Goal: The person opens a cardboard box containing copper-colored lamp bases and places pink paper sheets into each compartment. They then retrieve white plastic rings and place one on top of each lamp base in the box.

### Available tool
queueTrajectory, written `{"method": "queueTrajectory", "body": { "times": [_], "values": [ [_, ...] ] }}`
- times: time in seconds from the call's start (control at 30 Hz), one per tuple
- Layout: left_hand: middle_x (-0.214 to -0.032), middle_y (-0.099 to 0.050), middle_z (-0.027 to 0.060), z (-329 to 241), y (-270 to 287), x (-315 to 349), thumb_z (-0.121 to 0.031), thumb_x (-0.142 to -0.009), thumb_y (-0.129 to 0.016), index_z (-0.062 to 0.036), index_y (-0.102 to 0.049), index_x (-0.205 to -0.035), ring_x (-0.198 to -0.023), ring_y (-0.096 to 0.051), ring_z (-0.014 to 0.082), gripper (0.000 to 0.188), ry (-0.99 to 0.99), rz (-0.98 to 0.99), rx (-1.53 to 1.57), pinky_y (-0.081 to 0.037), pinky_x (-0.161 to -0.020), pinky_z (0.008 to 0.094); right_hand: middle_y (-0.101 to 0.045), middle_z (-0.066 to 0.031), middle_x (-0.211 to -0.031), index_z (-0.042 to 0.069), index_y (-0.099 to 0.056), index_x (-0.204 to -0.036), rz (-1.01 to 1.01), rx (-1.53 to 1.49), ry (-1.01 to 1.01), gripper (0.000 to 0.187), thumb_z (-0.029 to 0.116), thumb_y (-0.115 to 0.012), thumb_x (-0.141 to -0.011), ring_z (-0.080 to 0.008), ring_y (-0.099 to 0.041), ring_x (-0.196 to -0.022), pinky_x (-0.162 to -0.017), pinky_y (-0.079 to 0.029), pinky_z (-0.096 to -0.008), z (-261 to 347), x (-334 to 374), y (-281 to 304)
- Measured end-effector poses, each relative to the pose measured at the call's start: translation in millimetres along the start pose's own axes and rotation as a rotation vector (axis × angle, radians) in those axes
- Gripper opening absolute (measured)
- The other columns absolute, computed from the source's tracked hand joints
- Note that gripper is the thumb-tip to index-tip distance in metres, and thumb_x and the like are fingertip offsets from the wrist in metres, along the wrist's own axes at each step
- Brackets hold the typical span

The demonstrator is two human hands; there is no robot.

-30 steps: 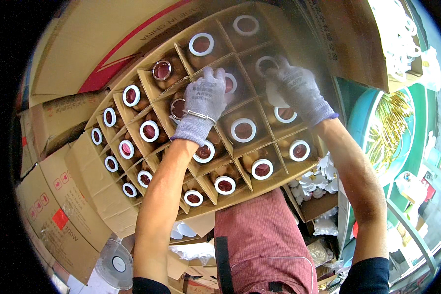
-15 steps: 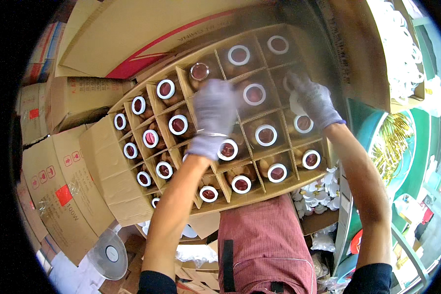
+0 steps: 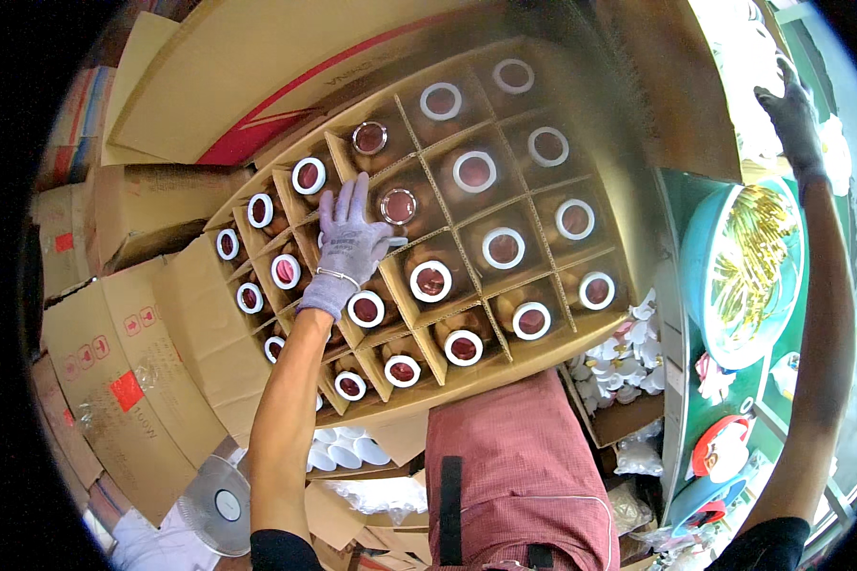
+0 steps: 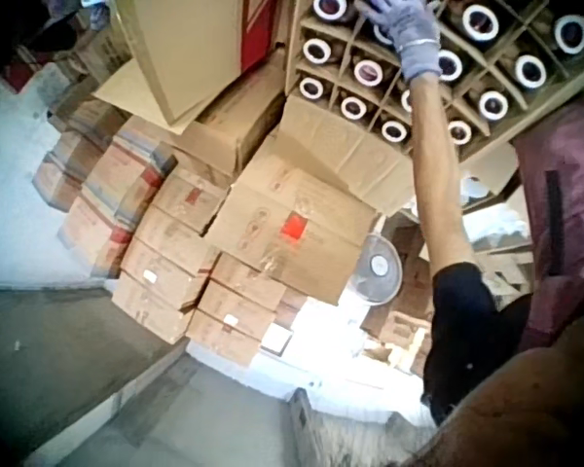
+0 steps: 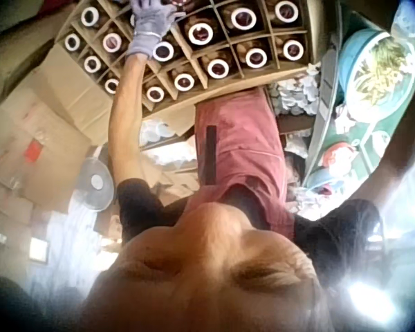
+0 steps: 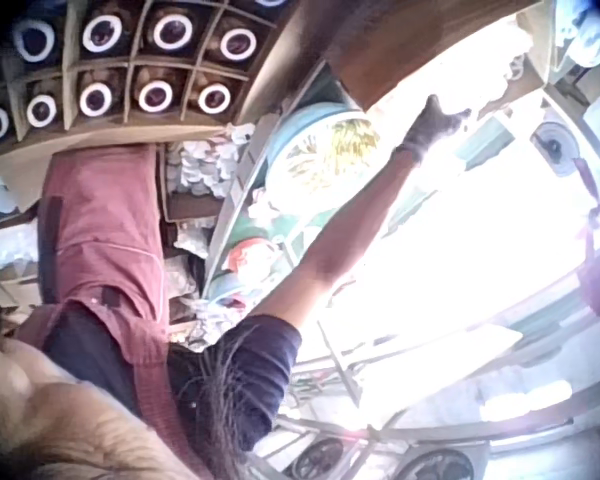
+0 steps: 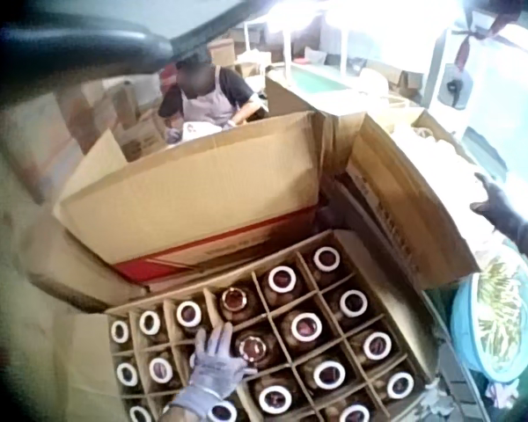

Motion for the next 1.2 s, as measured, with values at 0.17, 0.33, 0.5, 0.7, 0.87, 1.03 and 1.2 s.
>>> {"method": "queueTrajectory", "body": {
  "times": [0.17,0.33,0.5,0.7,0.87,1.03,1.2],
  "values": [
    [-0.151,-0.026,0.0229,3.6,10.4,5.8,-0.026,-0.072,-0.073,-0.0195,-0.074,-0.085,-0.140,-0.022,0.0376,0.015,-0.018,0.065,-0.055,-0.010,-0.112,0.0577,-0.049,-0.0160,-0.135,0.006,-0.054,-0.127,0.087,-0.061,0.689,0.048,0.006,-0.065,-0.080,-0.0337,-0.043,-0.129,-0.107,-0.035,-0.0444,126.0,124.3,-59.9],
    [-0.125,-0.055,0.0218,3.9,40.8,1.4,-0.020,-0.081,-0.070,-0.0051,-0.069,-0.092,-0.113,-0.053,0.0363,0.018,0.017,-0.203,0.270,-0.040,-0.099,0.0435,-0.030,-0.0162,-0.150,0.009,-0.032,-0.144,0.363,0.030,0.445,0.077,0.041,-0.066,-0.083,-0.0356,-0.031,-0.137,-0.114,-0.018,-0.0552,178.4,195.3,-150.2],
    [-0.122,-0.056,0.0205,-20.3,20.7,-13.6,-0.014,-0.083,-0.067,-0.0022,-0.067,-0.099,-0.110,-0.056,0.0341,0.020,0.183,-0.237,0.338,-0.041,-0.100,0.0424,-0.030,-0.0178,-0.149,0.009,-0.031,-0.146,0.338,0.027,0.376,0.076,0.036,-0.065,-0.083,-0.0372,-0.027,-0.138,-0.115,-0.017,-0.0532,188.6,199.7,-173.5],
    [-0.130,-0.051,0.0195,-36.4,-6.7,-0.3,-0.016,-0.081,-0.067,-0.0068,-0.068,-0.099,-0.116,-0.050,0.0364,0.020,0.092,-0.251,0.121,-0.031,-0.107,0.0526,-0.054,-0.0123,-0.127,0.013,-0.055,-0.129,-0.165,0.012,0.571,0.057,0.004,-0.067,-0.074,-0.0290,-0.048,-0.122,-0.105,-0.037,-0.0411,135.4,138.0,-69.3],
    [-0.128,-0.049,0.0231,-26.2,-9.4,2.6,-0.011,-0.079,-0.065,-0.0052,-0.059,-0.108,-0.115,-0.050,0.0379,0.030,-0.061,-0.175,0.001,-0.037,-0.104,0.0491,-0.059,-0.0193,-0.118,0.008,-0.049,-0.136,0.073,-0.090,-0.209,0.047,0.031,-0.057,-0.095,-0.0185,-0.065,-0.088,-0.073,-0.052,-0.0261,41.0,43.1,-16.7],
    [-0.125,-0.049,0.0193,-24.6,-12.3,10.2,-0.012,-0.080,-0.063,-0.0054,-0.049,-0.119,-0.115,-0.051,0.0327,0.042,-0.059,-0.179,-0.126,-0.038,-0.104,0.0464,-0.068,-0.0193,-0.103,0.013,-0.059,-0.127,0.158,0.112,0.025,0.040,0.024,-0.060,-0.089,-0.0236,-0.065,-0.089,-0.081,-0.050,-0.0347,-20.5,27.5,-100.0],
    [-0.117,-0.052,0.0127,-23.4,1.3,-24.3,-0.021,-0.074,-0.071,-0.0066,-0.047,-0.126,-0.106,-0.054,0.0301,0.059,-0.051,-0.070,-0.055,-0.041,-0.096,0.0428,-0.069,-0.0137,-0.093,0.014,-0.065,-0.119,0.025,-0.065,-0.112,0.032,0.021,-0.061,-0.089,-0.0155,-0.063,-0.083,-0.076,-0.050,-0.0309,-11.5,35.9,-66.7]
  ]
}}
Point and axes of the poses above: each hand's wrist, its own x-axis away from the middle knuckle, its own y-axis out of the back of the hand, z = x × y, the point moved 1 cm from there along -x, towards the middle knuckle
